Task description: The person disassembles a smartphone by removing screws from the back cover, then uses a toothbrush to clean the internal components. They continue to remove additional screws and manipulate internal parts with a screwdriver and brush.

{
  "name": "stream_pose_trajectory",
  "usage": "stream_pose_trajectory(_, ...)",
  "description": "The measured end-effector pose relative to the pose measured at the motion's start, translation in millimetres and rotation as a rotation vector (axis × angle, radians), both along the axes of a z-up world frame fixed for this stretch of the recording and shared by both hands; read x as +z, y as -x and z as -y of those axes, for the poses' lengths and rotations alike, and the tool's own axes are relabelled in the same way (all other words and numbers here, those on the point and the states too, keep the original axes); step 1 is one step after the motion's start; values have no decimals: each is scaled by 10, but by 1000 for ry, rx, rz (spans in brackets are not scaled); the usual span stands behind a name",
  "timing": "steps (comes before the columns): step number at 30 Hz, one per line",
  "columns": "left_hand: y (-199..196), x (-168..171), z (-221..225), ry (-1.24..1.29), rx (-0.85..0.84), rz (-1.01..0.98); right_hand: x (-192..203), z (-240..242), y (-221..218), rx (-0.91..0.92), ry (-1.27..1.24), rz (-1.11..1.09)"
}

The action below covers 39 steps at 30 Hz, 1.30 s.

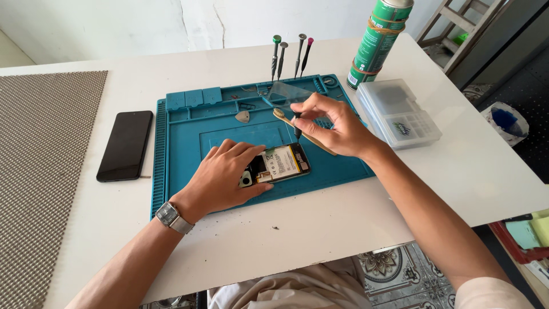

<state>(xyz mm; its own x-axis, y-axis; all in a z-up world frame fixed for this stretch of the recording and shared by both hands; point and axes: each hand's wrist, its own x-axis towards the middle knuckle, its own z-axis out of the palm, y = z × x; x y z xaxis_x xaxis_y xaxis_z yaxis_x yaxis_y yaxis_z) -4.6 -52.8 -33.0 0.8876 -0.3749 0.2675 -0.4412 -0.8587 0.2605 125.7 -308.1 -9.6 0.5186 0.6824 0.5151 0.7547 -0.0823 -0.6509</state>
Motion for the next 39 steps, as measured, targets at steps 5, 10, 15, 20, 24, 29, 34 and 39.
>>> stream_pose_trajectory(5, -1, -12, -18, 3, -4, 10, 12, 28, 26, -36, -5, 164)
stream_pose_trajectory(10, -10, -25, -40, -11, -34, 93, 48, 23, 34, -57, 13, 79)
stream_pose_trajectory(15, -88, 148, -355, -28, 95, 133, 64, 31, 35, 5, -37, 112)
stream_pose_trajectory(20, -15, 424, -774, -102, 279, 64, 53, 43, 41, -134, 25, 208)
stream_pose_trajectory(24, 61, 554, -908, -91, 320, -210, 17, 16, 46, -144, 10, 227)
stream_pose_trajectory(29, 102, 627, -858, -108, 289, -452, -44, -30, 71, -145, 111, 134)
stream_pose_trajectory(34, 135, 671, -804, -161, 327, -532, -38, -79, 111, -119, 166, 137)
stream_pose_trajectory(39, 123, 646, -781, -210, 332, -538, -25, -90, 126, -105, 165, 147)
